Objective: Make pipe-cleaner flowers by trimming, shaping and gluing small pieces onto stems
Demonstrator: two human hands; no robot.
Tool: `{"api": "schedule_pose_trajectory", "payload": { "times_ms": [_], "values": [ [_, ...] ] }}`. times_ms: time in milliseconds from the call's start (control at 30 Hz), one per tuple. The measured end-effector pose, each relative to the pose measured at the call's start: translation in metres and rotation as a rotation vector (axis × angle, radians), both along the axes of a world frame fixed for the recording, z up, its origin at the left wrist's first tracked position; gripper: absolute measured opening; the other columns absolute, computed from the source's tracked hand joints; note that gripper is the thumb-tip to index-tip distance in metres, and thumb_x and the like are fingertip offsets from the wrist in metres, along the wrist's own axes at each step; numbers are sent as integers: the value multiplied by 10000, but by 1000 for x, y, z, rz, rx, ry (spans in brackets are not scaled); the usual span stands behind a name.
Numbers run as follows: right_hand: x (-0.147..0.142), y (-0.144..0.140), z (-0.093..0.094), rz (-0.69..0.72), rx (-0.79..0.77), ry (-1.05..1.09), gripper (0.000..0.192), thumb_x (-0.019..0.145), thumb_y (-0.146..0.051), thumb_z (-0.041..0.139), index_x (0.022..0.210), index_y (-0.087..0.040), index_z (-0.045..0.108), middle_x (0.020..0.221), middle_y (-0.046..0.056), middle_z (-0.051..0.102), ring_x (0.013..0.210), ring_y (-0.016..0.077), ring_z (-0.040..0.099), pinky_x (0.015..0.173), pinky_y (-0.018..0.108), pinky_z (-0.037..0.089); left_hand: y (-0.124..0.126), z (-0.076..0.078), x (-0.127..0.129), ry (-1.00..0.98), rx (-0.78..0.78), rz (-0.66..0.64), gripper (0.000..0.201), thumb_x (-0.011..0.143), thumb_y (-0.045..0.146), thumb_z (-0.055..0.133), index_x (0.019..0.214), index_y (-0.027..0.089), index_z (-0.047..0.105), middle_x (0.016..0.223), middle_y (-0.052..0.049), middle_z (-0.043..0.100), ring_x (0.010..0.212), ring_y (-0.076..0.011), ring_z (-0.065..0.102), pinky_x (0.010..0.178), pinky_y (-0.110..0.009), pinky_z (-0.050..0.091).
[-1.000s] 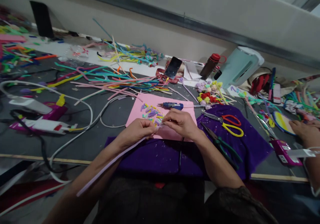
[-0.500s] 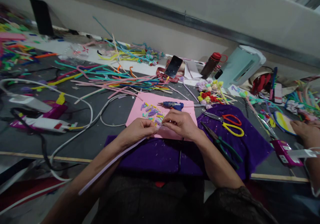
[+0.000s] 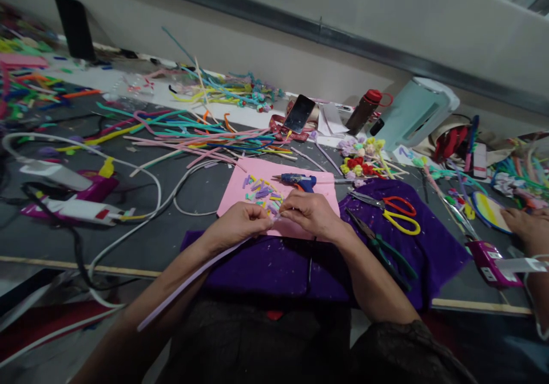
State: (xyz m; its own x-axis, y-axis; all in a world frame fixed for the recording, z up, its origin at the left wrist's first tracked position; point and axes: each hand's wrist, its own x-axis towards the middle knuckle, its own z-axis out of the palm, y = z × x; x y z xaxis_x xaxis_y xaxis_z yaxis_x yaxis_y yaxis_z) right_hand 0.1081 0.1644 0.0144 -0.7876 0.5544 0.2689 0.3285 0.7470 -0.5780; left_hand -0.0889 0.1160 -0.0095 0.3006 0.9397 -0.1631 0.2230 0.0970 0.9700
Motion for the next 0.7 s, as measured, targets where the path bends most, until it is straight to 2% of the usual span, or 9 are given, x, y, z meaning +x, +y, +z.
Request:
{"api": "schedule_pose_trajectory", "payload": {
  "times_ms": [367, 700],
  "values": [
    [1, 2, -3, 26, -18, -58, 150, 872, -239, 511, 853, -156, 635, 785, 50, 606, 754, 143, 571, 678, 250, 441, 1, -5, -2, 84, 38, -67, 237, 701, 336, 540, 559, 146, 544, 508, 39, 453, 477, -81, 373, 456, -213, 247],
    [3, 1, -3, -3, -56, -29, 185, 863, -257, 529, 909, -163, 682, 807, 58, 623, 765, 147, 575, 683, 266, 453, 3, -4, -2, 65, 10, -41, 223, 674, 313, 558, 525, 149, 532, 494, 41, 461, 472, -80, 374, 461, -210, 257]
  ]
}}
